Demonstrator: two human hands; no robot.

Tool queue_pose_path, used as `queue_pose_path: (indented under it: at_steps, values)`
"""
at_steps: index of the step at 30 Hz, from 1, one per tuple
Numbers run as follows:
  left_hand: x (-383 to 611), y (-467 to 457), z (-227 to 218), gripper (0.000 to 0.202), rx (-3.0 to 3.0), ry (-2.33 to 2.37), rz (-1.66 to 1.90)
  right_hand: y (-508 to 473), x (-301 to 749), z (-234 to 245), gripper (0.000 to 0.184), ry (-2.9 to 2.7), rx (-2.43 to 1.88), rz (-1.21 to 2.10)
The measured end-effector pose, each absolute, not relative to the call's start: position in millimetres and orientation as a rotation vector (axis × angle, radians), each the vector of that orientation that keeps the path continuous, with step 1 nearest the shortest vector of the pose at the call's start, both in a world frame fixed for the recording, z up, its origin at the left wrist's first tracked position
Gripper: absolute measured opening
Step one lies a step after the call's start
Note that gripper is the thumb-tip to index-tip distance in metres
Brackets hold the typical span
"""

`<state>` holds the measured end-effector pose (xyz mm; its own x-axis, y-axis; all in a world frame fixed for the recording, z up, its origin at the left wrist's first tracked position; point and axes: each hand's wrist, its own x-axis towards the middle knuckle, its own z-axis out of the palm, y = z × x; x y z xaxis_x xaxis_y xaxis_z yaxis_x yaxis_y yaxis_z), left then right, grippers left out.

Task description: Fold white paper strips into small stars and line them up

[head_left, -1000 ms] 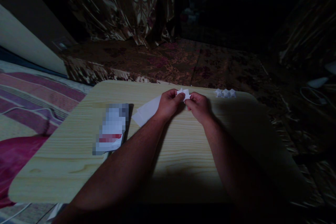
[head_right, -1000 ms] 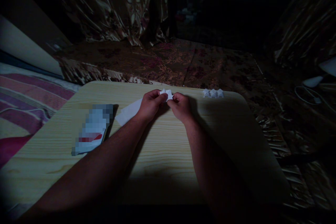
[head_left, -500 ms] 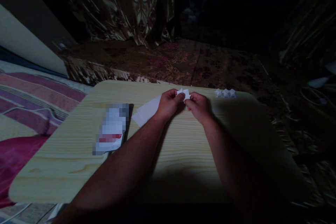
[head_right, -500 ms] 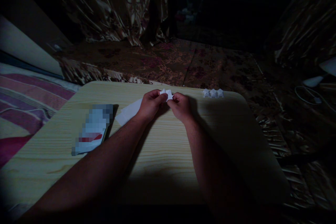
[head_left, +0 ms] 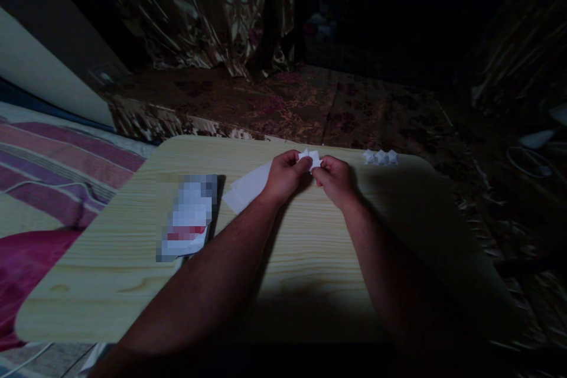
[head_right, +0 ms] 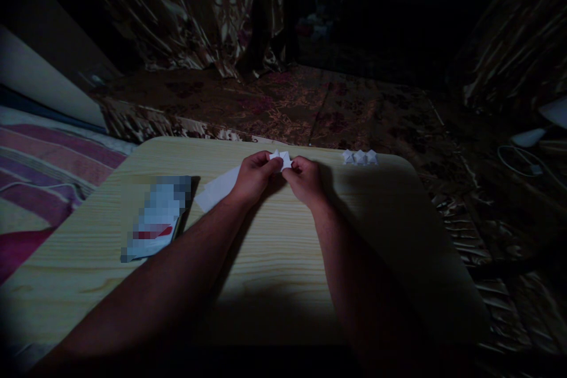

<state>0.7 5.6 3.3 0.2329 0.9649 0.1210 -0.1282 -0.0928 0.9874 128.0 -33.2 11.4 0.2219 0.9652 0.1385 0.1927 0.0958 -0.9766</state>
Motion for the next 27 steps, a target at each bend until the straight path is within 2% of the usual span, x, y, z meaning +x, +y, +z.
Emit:
queue_pose_path:
  at_steps: [12, 20, 27]
  values:
    - [0.9, 4.6, 4.5, 0.027, 1.306, 0.904, 1.163, -32.2, 128.8, 10.5, 0.013, -1.219, -1.348, 0.855]
    - [0.6, 4.7, 5.5, 0.017, 1.293, 0.873, 1.119, -34.9, 125.3, 16.6, 0.013, -1.142, -1.358, 0.888]
    - [0.2, 5.9, 2.6, 0.015, 1.307, 0.863, 1.123, -34.7, 126.3, 15.5, 0.014, -1.164, -1.346, 0.885]
